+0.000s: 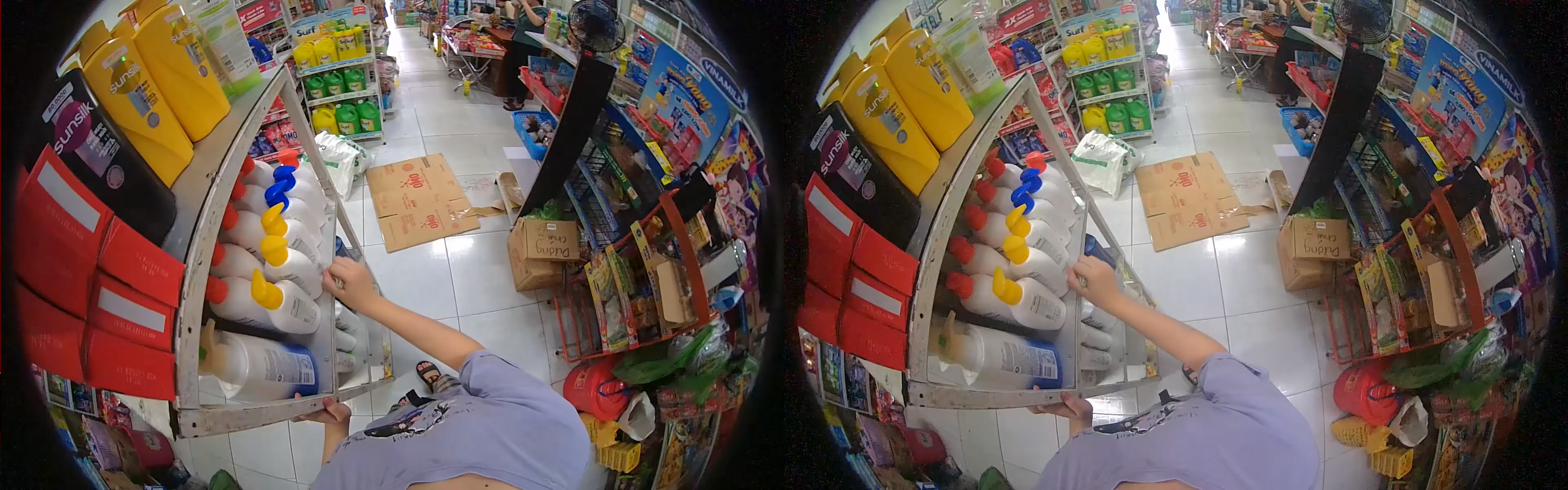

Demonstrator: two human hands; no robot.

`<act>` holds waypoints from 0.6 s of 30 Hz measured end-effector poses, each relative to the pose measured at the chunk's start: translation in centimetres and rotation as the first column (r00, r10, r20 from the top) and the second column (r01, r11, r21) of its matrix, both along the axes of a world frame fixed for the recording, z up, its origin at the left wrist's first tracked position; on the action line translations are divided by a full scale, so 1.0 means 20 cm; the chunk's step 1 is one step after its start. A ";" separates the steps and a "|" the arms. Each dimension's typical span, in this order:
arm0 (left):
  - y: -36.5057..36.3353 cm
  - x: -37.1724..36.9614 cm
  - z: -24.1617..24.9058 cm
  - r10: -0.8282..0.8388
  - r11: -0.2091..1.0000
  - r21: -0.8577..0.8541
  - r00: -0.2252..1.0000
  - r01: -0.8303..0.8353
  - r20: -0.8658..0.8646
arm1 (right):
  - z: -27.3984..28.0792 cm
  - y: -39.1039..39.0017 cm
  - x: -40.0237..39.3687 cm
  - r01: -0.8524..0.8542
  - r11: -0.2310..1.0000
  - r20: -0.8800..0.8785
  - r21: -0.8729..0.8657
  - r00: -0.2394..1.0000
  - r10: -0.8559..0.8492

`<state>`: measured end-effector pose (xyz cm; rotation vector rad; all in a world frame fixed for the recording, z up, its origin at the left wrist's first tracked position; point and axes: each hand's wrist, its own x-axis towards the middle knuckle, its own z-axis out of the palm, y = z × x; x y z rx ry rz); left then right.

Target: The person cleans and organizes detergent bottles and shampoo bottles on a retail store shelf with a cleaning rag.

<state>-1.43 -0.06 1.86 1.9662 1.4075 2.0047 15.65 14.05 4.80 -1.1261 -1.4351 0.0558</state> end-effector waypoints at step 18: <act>0.00 -0.04 0.04 0.034 0.999 0.036 0.977 -0.027 -0.211 | -0.01 -0.36 -0.24 -0.021 1.000 -0.045 0.005 0.999 0.021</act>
